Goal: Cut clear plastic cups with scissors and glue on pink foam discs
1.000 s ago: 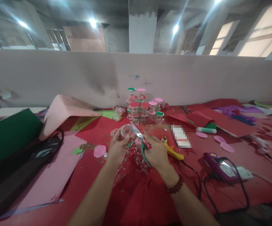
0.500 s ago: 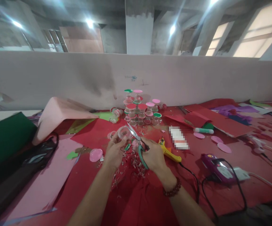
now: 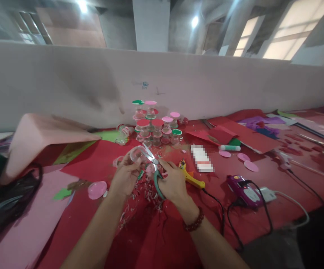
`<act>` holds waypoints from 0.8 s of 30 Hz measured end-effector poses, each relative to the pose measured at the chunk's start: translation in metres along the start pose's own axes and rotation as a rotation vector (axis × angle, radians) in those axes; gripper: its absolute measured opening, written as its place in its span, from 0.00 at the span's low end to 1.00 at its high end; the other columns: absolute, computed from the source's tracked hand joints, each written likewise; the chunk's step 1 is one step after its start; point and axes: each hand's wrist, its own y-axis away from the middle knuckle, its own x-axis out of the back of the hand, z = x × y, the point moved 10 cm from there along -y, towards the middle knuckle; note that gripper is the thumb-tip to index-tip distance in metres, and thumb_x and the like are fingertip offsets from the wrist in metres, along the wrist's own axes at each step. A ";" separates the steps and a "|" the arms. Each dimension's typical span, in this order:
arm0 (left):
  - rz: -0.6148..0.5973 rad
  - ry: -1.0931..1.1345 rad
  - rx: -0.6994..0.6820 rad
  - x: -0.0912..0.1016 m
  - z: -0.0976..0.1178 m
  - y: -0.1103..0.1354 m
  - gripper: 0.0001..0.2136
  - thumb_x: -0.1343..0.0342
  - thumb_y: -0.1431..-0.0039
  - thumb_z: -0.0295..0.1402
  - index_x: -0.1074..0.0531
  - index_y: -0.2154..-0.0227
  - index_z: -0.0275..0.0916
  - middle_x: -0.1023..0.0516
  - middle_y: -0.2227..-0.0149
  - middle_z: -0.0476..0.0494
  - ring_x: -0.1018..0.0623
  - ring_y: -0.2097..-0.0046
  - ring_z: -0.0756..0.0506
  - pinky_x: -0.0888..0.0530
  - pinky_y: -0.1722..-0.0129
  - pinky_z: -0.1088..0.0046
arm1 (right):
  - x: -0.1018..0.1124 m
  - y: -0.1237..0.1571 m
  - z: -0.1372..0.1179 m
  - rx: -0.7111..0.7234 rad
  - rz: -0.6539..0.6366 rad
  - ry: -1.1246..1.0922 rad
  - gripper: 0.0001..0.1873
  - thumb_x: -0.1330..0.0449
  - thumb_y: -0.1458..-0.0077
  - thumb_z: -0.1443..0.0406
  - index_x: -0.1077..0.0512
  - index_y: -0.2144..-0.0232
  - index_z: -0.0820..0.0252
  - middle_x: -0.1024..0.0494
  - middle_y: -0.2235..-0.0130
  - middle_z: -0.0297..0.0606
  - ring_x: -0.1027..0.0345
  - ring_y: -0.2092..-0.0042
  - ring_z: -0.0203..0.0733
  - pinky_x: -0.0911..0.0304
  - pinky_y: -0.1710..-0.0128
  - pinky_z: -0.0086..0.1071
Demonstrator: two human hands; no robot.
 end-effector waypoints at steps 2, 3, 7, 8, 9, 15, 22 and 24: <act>-0.007 -0.022 -0.004 -0.003 -0.001 -0.004 0.20 0.36 0.60 0.21 0.25 0.61 0.41 0.23 0.63 0.48 0.23 0.65 0.52 0.28 0.69 0.81 | 0.002 -0.002 0.003 -0.030 -0.004 -0.015 0.20 0.41 0.51 0.61 0.30 0.53 0.53 0.25 0.60 0.39 0.31 0.61 0.43 0.39 0.61 0.32; -0.004 -0.030 -0.003 -0.003 -0.001 -0.005 0.20 0.35 0.60 0.21 0.25 0.61 0.41 0.23 0.63 0.49 0.23 0.65 0.51 0.28 0.69 0.80 | 0.001 -0.003 0.005 -0.044 -0.019 -0.035 0.20 0.41 0.51 0.61 0.29 0.53 0.53 0.25 0.61 0.39 0.31 0.62 0.42 0.39 0.61 0.32; 0.018 -0.058 0.001 0.001 -0.003 -0.008 0.21 0.34 0.61 0.23 0.25 0.60 0.41 0.23 0.62 0.49 0.24 0.63 0.51 0.27 0.67 0.81 | -0.006 -0.004 0.008 -0.071 -0.102 -0.113 0.20 0.41 0.50 0.60 0.29 0.53 0.52 0.26 0.64 0.37 0.32 0.66 0.40 0.39 0.64 0.30; 0.034 -0.070 0.004 0.003 -0.003 -0.008 0.20 0.34 0.61 0.23 0.24 0.61 0.41 0.23 0.61 0.48 0.24 0.63 0.51 0.27 0.66 0.81 | -0.007 -0.004 0.008 -0.074 -0.112 -0.123 0.20 0.41 0.50 0.61 0.30 0.53 0.53 0.26 0.64 0.37 0.32 0.65 0.40 0.39 0.64 0.30; 0.049 -0.079 0.010 0.006 -0.003 -0.008 0.19 0.34 0.61 0.24 0.24 0.61 0.41 0.22 0.60 0.48 0.24 0.63 0.51 0.27 0.66 0.81 | -0.008 -0.004 0.007 -0.079 -0.118 -0.135 0.19 0.41 0.50 0.61 0.29 0.53 0.53 0.26 0.64 0.38 0.32 0.65 0.40 0.40 0.64 0.30; 0.085 -0.098 0.079 0.014 -0.004 -0.002 0.20 0.35 0.58 0.27 0.25 0.59 0.43 0.21 0.63 0.48 0.23 0.66 0.50 0.26 0.68 0.79 | -0.017 0.000 -0.002 -0.094 -0.199 -0.341 0.05 0.41 0.50 0.62 0.28 0.69 0.56 0.27 0.73 0.32 0.38 0.72 0.35 0.44 0.72 0.26; 0.121 -0.142 0.023 0.017 0.004 -0.002 0.19 0.35 0.58 0.28 0.25 0.59 0.43 0.21 0.59 0.48 0.23 0.66 0.50 0.25 0.66 0.80 | -0.024 0.004 0.001 -0.178 -0.237 -0.543 0.03 0.39 0.53 0.65 0.28 0.72 0.59 0.35 0.79 0.28 0.48 0.77 0.31 0.50 0.77 0.25; 0.114 -0.151 0.020 0.016 0.005 -0.001 0.20 0.35 0.58 0.29 0.25 0.58 0.43 0.22 0.57 0.48 0.24 0.66 0.50 0.25 0.66 0.79 | -0.030 0.006 0.002 -0.232 -0.286 -0.666 0.05 0.38 0.54 0.63 0.28 0.73 0.59 0.38 0.80 0.27 0.51 0.77 0.30 0.51 0.78 0.25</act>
